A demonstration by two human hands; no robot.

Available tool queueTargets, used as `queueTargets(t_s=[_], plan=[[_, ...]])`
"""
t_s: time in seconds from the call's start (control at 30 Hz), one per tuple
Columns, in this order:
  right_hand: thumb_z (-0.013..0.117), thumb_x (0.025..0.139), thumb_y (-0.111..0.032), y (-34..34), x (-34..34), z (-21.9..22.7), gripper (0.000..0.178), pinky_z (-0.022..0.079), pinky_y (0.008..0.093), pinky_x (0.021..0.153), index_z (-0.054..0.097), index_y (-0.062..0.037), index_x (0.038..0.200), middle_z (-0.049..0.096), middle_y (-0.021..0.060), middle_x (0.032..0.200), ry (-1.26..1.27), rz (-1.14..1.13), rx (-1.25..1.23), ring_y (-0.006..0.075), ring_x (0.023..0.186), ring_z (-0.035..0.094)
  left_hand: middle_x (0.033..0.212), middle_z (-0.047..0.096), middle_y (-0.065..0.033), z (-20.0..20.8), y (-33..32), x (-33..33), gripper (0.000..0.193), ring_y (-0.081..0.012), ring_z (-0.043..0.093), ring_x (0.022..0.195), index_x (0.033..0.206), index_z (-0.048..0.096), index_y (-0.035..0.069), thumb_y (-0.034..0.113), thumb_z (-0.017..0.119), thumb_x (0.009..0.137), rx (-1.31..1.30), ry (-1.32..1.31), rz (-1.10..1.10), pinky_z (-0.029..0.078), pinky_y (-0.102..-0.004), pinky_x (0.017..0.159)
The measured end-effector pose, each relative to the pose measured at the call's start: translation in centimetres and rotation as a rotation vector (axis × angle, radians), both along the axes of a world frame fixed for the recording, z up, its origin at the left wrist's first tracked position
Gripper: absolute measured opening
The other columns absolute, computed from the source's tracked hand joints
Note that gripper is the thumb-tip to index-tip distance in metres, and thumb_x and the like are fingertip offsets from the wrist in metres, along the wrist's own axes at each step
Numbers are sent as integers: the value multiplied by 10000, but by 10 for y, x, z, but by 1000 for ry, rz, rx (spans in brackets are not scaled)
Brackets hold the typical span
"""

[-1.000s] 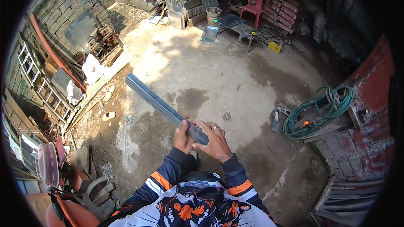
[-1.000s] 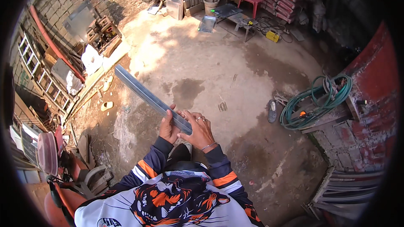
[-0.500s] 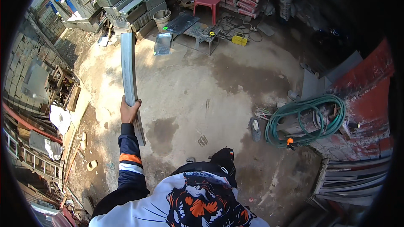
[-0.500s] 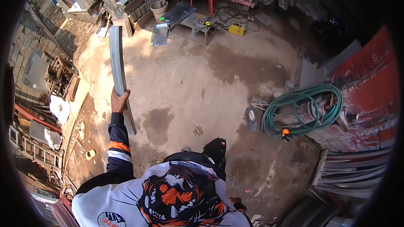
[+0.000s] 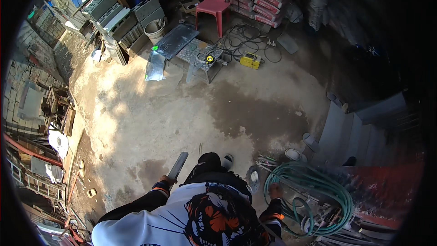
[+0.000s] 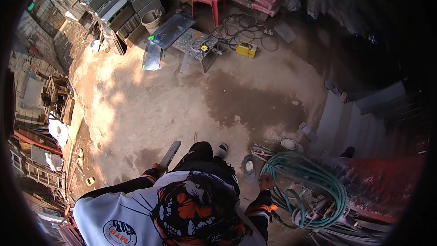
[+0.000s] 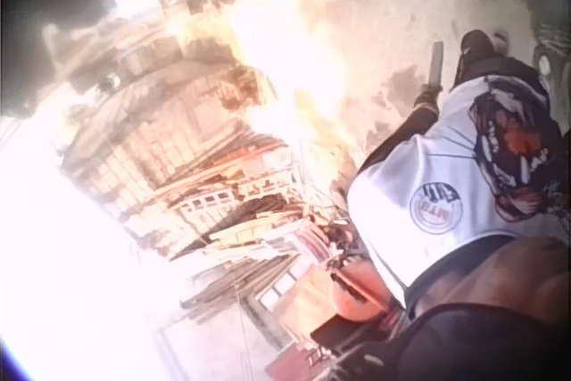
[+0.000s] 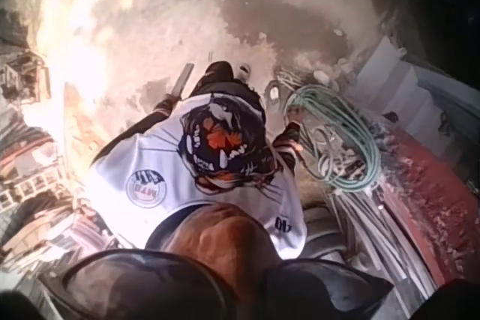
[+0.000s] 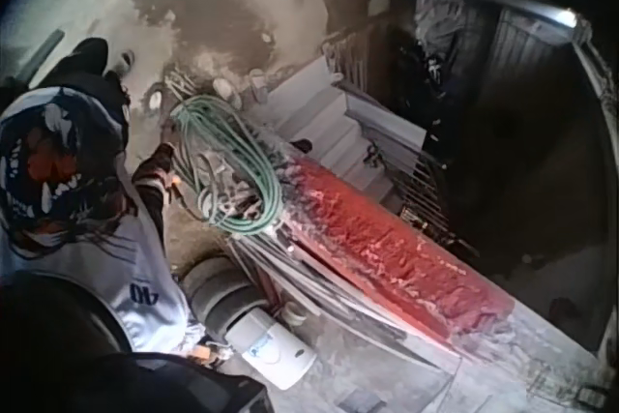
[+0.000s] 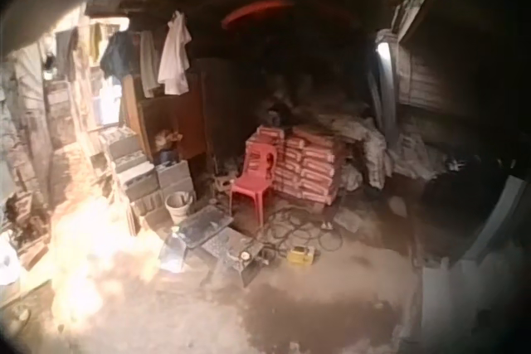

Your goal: The person measures a rectangular metal sheet using a tape measure and a metal ruler. They mark the sheet with a pencil and use a pair of tin snips to cut a small piece from the edge. The person also retrieves a long metal strip from a nearby pile of materials.

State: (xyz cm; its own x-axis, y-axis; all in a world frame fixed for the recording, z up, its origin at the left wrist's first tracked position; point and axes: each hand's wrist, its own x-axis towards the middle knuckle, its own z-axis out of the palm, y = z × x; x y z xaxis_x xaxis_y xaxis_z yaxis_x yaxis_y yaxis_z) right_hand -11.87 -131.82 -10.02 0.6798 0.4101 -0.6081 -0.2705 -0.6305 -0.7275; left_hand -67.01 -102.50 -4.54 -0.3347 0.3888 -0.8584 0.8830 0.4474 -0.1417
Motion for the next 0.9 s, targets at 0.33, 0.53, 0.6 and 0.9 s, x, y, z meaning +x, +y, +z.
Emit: queueTargets(t_s=[0.33, 0.53, 0.6, 0.9], plan=[[720, 810, -423, 336, 412, 83, 332, 451, 291, 482, 654, -155, 996, 661, -8, 822, -219, -49, 191, 142, 634, 621, 1119, 696, -205, -34, 215, 181, 706, -336, 670, 1060, 1149, 679, 9, 472, 803, 630, 197, -2, 57, 527, -397, 920], [520, 986, -370, 550, 303, 90, 571, 372, 359, 1061, 426, -28, 1434, 507, 145, 1383, -173, 496, 86, 275, 1250, 502, 913, 720, -200, 17, 420, 346, 572, -298, 698, 827, 984, 683, -22, 420, 820, 648, 486, -213, 214, 535, -405, 729], [540, 971, -375, 573, 292, 58, 627, 389, 390, 1057, 365, -54, 1481, 446, 190, 1444, -334, 721, -102, 319, 1269, 498, 886, 722, -143, 37, 490, 406, 461, -232, 678, 800, 978, 673, 1, 342, 808, 700, 651, -441, 246, 527, -376, 732], [567, 959, -352, 717, 476, 15, 639, 390, 395, 1061, 360, -61, 1490, 446, 200, 1450, 101, 754, -344, 334, 1278, 495, 953, 712, -122, 55, 613, 524, 527, -201, 659, 841, 1071, 623, 11, 339, 825, 712, 812, -502, 415, 516, -321, 781]])
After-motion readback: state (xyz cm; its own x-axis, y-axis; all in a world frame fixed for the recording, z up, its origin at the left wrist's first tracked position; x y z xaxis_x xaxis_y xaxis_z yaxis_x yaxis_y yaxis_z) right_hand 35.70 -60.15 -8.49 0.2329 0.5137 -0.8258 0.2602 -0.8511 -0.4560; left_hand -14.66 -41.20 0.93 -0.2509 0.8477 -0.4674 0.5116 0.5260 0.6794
